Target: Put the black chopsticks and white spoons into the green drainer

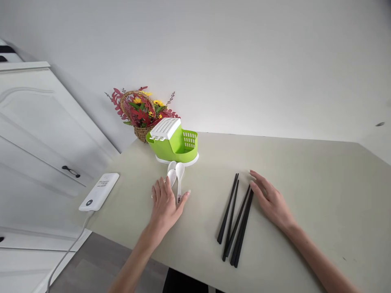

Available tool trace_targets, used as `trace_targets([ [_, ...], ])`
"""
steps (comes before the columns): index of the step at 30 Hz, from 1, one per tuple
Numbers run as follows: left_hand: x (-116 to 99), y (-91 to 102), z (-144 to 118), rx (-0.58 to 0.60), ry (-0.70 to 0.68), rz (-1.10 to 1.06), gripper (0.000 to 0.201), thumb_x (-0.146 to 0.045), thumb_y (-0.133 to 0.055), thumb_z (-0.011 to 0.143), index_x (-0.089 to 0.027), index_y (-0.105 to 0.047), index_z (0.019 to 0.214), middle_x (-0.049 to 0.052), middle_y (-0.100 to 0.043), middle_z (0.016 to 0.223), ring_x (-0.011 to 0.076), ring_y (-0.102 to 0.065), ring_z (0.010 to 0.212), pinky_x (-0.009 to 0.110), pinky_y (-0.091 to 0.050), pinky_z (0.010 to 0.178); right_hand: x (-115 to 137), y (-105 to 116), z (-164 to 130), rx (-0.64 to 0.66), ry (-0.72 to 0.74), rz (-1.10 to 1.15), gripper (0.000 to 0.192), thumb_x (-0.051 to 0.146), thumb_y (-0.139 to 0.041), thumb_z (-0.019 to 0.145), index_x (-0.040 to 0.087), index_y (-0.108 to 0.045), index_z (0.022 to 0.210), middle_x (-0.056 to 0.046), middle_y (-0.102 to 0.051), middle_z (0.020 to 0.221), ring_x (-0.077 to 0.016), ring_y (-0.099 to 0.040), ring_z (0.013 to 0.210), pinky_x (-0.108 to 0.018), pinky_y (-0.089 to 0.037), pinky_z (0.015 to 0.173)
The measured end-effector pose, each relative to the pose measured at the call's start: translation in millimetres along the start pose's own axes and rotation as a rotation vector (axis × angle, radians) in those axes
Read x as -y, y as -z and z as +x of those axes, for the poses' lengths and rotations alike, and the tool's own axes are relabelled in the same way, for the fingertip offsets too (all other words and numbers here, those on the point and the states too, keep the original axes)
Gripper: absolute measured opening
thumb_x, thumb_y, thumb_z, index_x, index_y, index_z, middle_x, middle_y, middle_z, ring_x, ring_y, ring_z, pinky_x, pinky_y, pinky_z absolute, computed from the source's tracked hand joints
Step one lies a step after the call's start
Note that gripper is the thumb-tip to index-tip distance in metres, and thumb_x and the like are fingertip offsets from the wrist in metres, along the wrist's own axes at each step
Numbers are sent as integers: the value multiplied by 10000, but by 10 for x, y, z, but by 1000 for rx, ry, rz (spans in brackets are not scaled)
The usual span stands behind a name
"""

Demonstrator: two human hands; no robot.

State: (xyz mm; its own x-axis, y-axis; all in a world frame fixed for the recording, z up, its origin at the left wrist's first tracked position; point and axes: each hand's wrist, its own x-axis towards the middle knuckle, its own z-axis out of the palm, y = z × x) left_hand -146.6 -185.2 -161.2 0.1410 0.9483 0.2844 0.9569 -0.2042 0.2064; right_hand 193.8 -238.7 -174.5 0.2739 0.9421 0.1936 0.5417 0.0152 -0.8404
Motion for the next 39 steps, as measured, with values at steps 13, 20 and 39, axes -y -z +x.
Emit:
trace_targets([
  [13,22,238,199,2,26,267,671,-535,-450,996,-11,-444,1415,257,-569,1260,396,-552,1168,505,-474,954,-37,35,33,-62,-55,195,518,625,-480,983,297,-567,1374,-80,-576,1498,-285,-541,1381,-489,-466,1130],
  [20,60,295,226,45,10,404,451,-441,-351,1061,-65,-572,1173,193,-634,1044,323,-636,969,411,-485,833,-93,9,58,-79,-36,221,508,622,-483,979,284,-572,1349,-99,-606,1455,-279,-580,1333,-485,-488,1097],
  [39,-1073,376,-130,177,-288,98,292,-199,-270,1088,-137,-489,1270,107,-690,963,212,-716,780,285,-505,610,-136,246,191,-145,-73,386,545,665,-486,942,235,-608,1253,-131,-672,1336,-276,-646,1218,-460,-511,1031],
])
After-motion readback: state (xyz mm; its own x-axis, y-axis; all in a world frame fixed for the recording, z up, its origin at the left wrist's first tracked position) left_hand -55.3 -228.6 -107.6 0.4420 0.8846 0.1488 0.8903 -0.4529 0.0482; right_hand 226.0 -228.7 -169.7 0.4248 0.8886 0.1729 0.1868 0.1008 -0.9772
